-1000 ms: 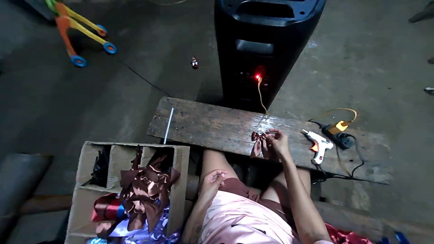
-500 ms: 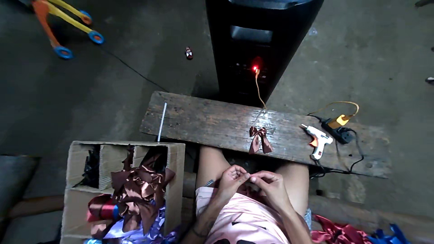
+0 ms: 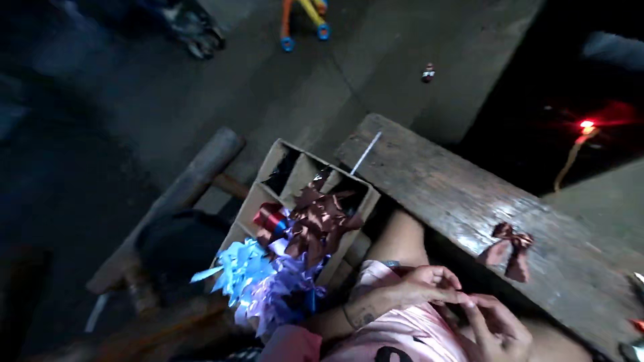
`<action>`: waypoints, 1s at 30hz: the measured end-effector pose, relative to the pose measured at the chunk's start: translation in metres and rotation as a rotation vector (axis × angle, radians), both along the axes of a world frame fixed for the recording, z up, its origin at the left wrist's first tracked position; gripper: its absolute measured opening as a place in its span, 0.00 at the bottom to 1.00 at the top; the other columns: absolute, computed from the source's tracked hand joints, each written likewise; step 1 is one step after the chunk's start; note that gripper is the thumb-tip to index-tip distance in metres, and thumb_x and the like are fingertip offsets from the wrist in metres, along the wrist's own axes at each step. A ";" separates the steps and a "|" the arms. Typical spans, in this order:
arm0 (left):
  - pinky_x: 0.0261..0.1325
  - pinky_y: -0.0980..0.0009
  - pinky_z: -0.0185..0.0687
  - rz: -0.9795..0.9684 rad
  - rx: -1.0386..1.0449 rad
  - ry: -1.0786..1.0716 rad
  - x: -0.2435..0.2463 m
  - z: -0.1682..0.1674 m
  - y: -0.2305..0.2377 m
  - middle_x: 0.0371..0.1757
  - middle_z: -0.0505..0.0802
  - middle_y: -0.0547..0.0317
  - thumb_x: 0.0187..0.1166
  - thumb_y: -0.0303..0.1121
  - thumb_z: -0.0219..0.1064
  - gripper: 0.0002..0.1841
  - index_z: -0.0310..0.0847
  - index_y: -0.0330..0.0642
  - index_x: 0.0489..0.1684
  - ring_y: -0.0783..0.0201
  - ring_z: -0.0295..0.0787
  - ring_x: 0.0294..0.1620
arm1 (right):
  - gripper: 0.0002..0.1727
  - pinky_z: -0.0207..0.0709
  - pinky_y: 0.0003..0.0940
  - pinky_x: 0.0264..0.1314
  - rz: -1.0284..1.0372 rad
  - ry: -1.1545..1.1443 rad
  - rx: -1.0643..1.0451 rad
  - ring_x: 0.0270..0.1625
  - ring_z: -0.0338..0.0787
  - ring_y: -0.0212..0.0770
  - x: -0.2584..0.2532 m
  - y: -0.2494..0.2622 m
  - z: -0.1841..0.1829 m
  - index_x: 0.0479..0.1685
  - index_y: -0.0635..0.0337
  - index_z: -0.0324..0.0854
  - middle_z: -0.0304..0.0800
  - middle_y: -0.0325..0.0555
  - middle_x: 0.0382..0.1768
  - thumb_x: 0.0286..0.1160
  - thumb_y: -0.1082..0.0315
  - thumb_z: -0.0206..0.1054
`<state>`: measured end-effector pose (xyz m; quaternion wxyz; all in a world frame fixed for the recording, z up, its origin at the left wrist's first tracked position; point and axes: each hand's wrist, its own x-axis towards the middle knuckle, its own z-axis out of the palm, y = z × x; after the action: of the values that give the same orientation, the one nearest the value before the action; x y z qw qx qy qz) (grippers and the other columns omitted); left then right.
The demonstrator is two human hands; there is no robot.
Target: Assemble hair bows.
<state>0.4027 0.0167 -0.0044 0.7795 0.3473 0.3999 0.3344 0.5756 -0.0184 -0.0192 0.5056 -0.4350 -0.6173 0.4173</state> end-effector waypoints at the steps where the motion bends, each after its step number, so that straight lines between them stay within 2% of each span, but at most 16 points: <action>1: 0.38 0.80 0.77 0.008 0.012 0.016 -0.005 0.003 -0.001 0.35 0.86 0.67 0.76 0.20 0.68 0.09 0.77 0.35 0.49 0.79 0.81 0.33 | 0.08 0.83 0.14 0.52 0.045 -0.016 -0.002 0.46 0.88 0.16 -0.001 0.001 -0.001 0.43 0.54 0.88 0.92 0.25 0.43 0.82 0.62 0.66; 3: 0.45 0.79 0.81 0.008 0.085 0.051 -0.020 0.011 -0.003 0.39 0.85 0.64 0.73 0.19 0.69 0.12 0.76 0.30 0.52 0.78 0.82 0.37 | 0.10 0.83 0.13 0.50 0.111 -0.043 0.005 0.44 0.87 0.16 -0.004 0.003 -0.005 0.41 0.58 0.87 0.91 0.30 0.41 0.84 0.61 0.65; 5: 0.47 0.80 0.80 0.010 0.244 0.154 -0.042 0.025 -0.007 0.43 0.86 0.58 0.75 0.22 0.69 0.14 0.77 0.25 0.56 0.77 0.82 0.39 | 0.13 0.80 0.10 0.47 0.117 -0.107 0.030 0.41 0.84 0.14 -0.009 0.004 -0.004 0.39 0.63 0.83 0.88 0.36 0.39 0.85 0.62 0.62; 7: 0.50 0.78 0.82 0.145 0.412 0.405 -0.073 0.053 -0.013 0.46 0.91 0.52 0.79 0.25 0.67 0.13 0.82 0.24 0.56 0.75 0.86 0.43 | 0.16 0.76 0.09 0.48 0.079 -0.201 0.057 0.41 0.81 0.15 -0.008 0.009 -0.001 0.37 0.71 0.79 0.85 0.43 0.35 0.85 0.64 0.57; 8: 0.50 0.76 0.84 0.264 0.468 0.589 -0.093 0.067 -0.015 0.47 0.93 0.52 0.81 0.27 0.66 0.12 0.85 0.27 0.54 0.73 0.88 0.43 | 0.18 0.75 0.11 0.48 0.048 -0.267 0.061 0.39 0.81 0.19 -0.006 0.011 0.000 0.36 0.75 0.78 0.83 0.48 0.32 0.85 0.65 0.54; 10: 0.47 0.69 0.86 0.528 0.496 0.972 -0.139 0.085 -0.016 0.47 0.94 0.53 0.85 0.31 0.62 0.12 0.87 0.34 0.56 0.69 0.89 0.41 | 0.21 0.75 0.21 0.43 -0.038 -0.421 0.040 0.34 0.81 0.30 0.001 0.015 0.002 0.32 0.80 0.76 0.80 0.56 0.26 0.84 0.68 0.47; 11: 0.47 0.63 0.86 0.632 0.457 1.166 -0.164 0.090 -0.017 0.49 0.93 0.50 0.87 0.33 0.61 0.13 0.86 0.36 0.59 0.63 0.89 0.42 | 0.22 0.78 0.30 0.42 -0.068 -0.506 0.002 0.32 0.83 0.38 0.005 0.015 0.003 0.30 0.81 0.77 0.81 0.60 0.25 0.85 0.69 0.47; 13: 0.60 0.44 0.80 0.684 0.263 1.442 -0.209 0.091 -0.018 0.60 0.89 0.39 0.91 0.36 0.57 0.17 0.83 0.36 0.66 0.45 0.87 0.55 | 0.22 0.80 0.54 0.44 -0.062 -0.657 -0.140 0.34 0.88 0.59 0.016 0.019 0.006 0.33 0.84 0.81 0.85 0.71 0.29 0.88 0.69 0.52; 14: 0.67 0.38 0.76 0.634 0.137 1.491 -0.227 0.087 -0.020 0.62 0.87 0.34 0.92 0.38 0.56 0.19 0.81 0.34 0.67 0.39 0.86 0.61 | 0.20 0.80 0.64 0.51 -0.014 -0.715 -0.225 0.41 0.91 0.69 0.024 0.021 0.006 0.42 0.84 0.83 0.88 0.77 0.37 0.88 0.69 0.55; 16: 0.72 0.34 0.71 0.492 -0.075 1.447 -0.252 0.071 -0.022 0.62 0.88 0.31 0.92 0.42 0.55 0.22 0.81 0.31 0.66 0.36 0.83 0.66 | 0.18 0.76 0.71 0.63 0.059 -0.773 -0.385 0.56 0.88 0.76 0.043 0.025 -0.001 0.63 0.79 0.82 0.86 0.81 0.55 0.84 0.73 0.61; 18: 0.67 0.42 0.75 0.483 -0.136 1.320 -0.257 0.056 -0.023 0.55 0.90 0.36 0.91 0.42 0.58 0.20 0.83 0.31 0.62 0.44 0.86 0.58 | 0.23 0.75 0.71 0.66 0.034 -0.785 -0.435 0.60 0.86 0.77 0.054 0.027 -0.006 0.73 0.75 0.77 0.83 0.81 0.61 0.80 0.75 0.62; 20: 0.60 0.52 0.79 0.545 -0.129 1.197 -0.252 0.049 -0.025 0.49 0.90 0.42 0.90 0.41 0.61 0.19 0.83 0.30 0.59 0.54 0.86 0.48 | 0.24 0.76 0.69 0.65 0.022 -0.779 -0.414 0.59 0.86 0.77 0.062 0.028 -0.007 0.74 0.76 0.75 0.83 0.82 0.60 0.80 0.76 0.62; 23: 0.59 0.56 0.80 0.637 -0.135 1.096 -0.246 0.044 -0.027 0.51 0.90 0.41 0.86 0.37 0.66 0.18 0.81 0.28 0.60 0.56 0.85 0.49 | 0.22 0.77 0.68 0.64 0.021 -0.781 -0.403 0.58 0.88 0.75 0.064 0.029 0.001 0.72 0.77 0.77 0.84 0.81 0.60 0.82 0.76 0.62; 25: 0.58 0.57 0.80 0.690 -0.108 1.080 -0.246 0.042 -0.029 0.50 0.91 0.43 0.86 0.34 0.66 0.16 0.83 0.28 0.59 0.58 0.86 0.48 | 0.20 0.78 0.68 0.64 -0.001 -0.779 -0.403 0.57 0.89 0.75 0.061 0.031 0.003 0.70 0.77 0.78 0.85 0.80 0.58 0.83 0.75 0.62; 27: 0.50 0.65 0.81 0.760 -0.042 1.094 -0.246 0.038 -0.032 0.41 0.91 0.52 0.84 0.31 0.67 0.12 0.85 0.30 0.54 0.67 0.85 0.40 | 0.19 0.78 0.68 0.65 -0.036 -0.785 -0.428 0.57 0.89 0.73 0.061 0.035 0.008 0.68 0.75 0.80 0.88 0.77 0.57 0.84 0.73 0.63; 30: 0.41 0.75 0.80 0.815 0.027 1.099 -0.246 0.032 -0.035 0.39 0.88 0.56 0.86 0.30 0.62 0.13 0.82 0.28 0.57 0.75 0.81 0.34 | 0.18 0.78 0.65 0.65 -0.144 -0.817 -0.494 0.57 0.91 0.69 0.069 0.045 0.019 0.68 0.72 0.82 0.90 0.72 0.55 0.87 0.70 0.60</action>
<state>0.1563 -0.0184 0.0280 0.2709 0.2982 0.8320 0.3814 0.6441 0.0266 0.0003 0.1308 -0.7121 -0.6162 0.3101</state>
